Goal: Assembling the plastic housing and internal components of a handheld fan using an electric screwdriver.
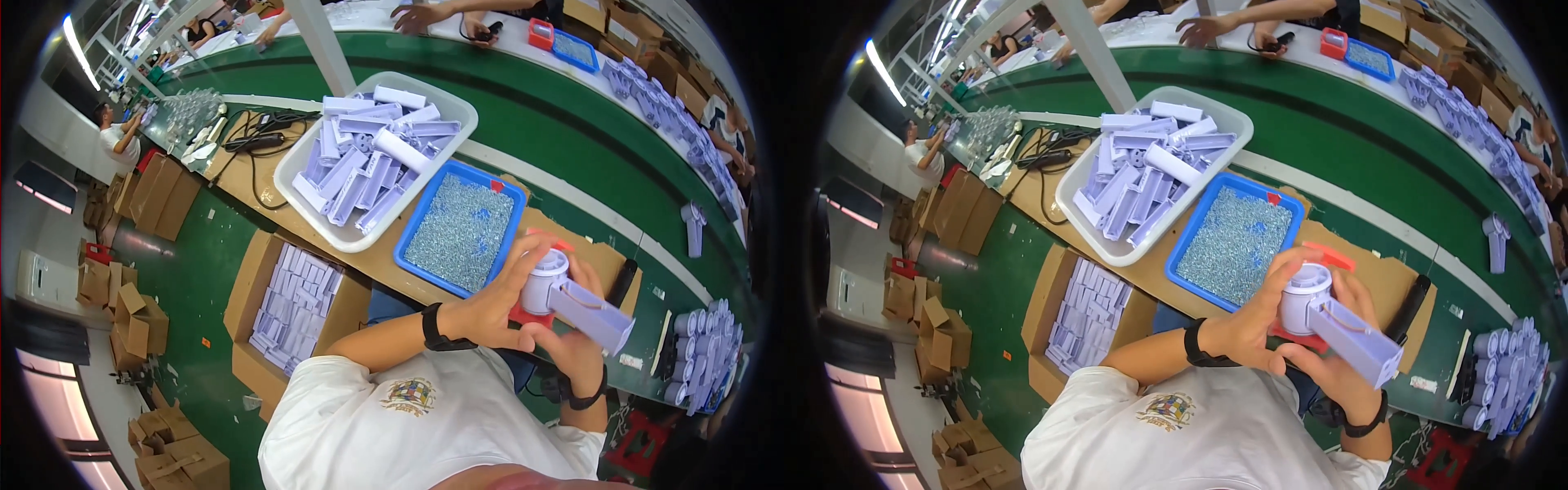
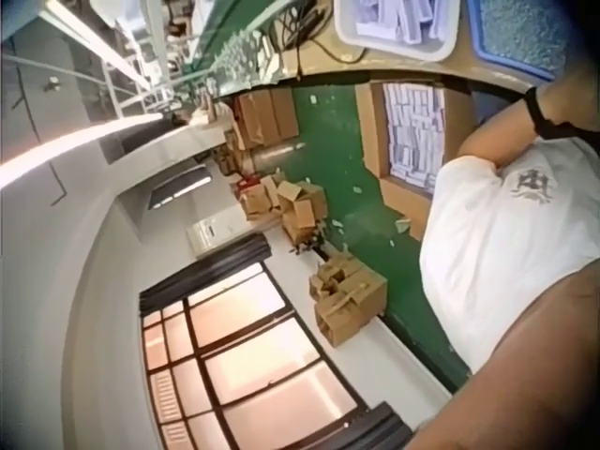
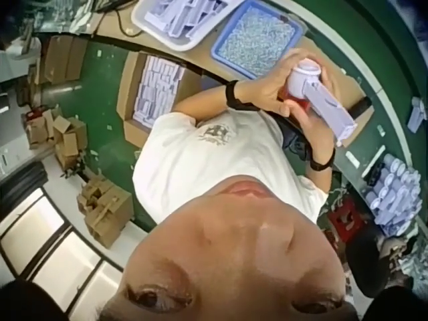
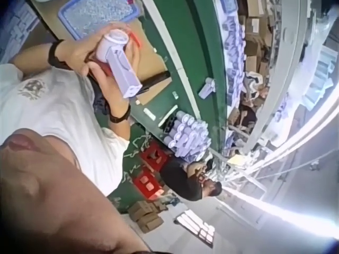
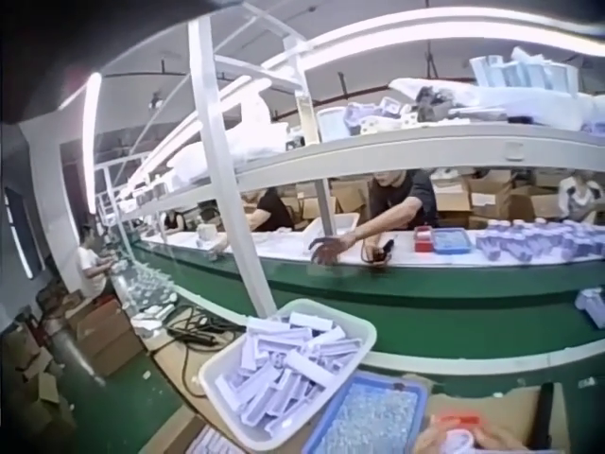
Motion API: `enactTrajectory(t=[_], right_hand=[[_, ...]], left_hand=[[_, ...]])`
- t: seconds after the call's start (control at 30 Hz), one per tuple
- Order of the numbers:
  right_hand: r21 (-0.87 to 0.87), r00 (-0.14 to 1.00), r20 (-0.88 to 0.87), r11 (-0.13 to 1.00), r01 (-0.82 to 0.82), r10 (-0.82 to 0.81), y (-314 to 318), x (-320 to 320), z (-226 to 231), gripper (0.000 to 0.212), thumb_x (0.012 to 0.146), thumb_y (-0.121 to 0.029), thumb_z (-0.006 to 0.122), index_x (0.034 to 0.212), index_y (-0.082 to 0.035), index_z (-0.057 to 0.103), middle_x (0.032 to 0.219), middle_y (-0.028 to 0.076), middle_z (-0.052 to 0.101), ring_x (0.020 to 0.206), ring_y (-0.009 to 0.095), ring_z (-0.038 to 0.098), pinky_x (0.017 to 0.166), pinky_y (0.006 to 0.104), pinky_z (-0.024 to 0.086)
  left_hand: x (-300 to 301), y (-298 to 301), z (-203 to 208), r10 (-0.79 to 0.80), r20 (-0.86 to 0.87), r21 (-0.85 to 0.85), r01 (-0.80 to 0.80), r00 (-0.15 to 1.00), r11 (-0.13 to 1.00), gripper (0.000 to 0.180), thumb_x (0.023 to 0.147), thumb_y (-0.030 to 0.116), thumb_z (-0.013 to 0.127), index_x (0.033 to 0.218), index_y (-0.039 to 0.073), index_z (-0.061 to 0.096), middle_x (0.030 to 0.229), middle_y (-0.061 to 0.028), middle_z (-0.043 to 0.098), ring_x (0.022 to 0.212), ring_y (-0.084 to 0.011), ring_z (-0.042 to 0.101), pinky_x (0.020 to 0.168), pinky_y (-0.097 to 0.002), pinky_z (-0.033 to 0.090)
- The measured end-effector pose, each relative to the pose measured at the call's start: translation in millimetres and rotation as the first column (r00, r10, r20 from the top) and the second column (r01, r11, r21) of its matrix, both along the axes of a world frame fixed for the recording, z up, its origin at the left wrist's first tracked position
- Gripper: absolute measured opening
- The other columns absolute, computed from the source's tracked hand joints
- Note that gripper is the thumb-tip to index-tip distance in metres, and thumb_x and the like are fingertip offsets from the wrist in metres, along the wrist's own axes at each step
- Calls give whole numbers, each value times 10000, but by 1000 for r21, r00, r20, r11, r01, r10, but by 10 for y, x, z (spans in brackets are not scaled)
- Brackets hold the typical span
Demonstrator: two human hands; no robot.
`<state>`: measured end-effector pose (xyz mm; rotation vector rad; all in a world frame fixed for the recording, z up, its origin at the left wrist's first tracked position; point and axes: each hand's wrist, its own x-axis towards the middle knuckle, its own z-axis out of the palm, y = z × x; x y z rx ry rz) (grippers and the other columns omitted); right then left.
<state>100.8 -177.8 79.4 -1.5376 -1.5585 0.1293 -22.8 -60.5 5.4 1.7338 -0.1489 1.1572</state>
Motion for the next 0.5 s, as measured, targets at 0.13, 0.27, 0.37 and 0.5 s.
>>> enactTrajectory(t=[0.13,0.27,0.37,0.5], right_hand=[[-72,1000,-3,997,9,-10,10,224,-66,728,682,-235,884,1310,-1,601,1186,192,645,1108,334,647,954,391,518],[-227,996,-78,974,12,-30,-60,621,-65,688,666,-205,845,1282,-13,605,1261,167,632,1143,317,619,1008,409,473],[-338,996,-86,941,-33,4,-50,765,-64,656,668,-166,832,1264,-11,606,1247,157,634,1130,306,622,1000,397,477],[-329,985,-110,930,-165,135,-20,695,-104,620,666,-99,807,1247,-10,608,1214,147,640,1105,302,627,984,377,487]], left_hand=[[-143,-53,49,105,-229,50,-96,968,994,980,853,557,731,1566,105,233,1567,-296,239,1343,-398,405,1101,-497,363],[-517,79,215,243,-420,-5,-270,874,963,583,826,175,793,1337,33,549,1329,-222,547,931,-271,684,793,-342,557],[-856,321,261,579,-382,357,-463,720,811,105,842,23,740,936,-13,710,860,-114,712,726,-188,676,661,-286,528],[-1108,385,485,609,-552,335,-518,570,787,69,844,8,737,898,-9,697,802,-104,698,678,-200,658,611,-293,509]])
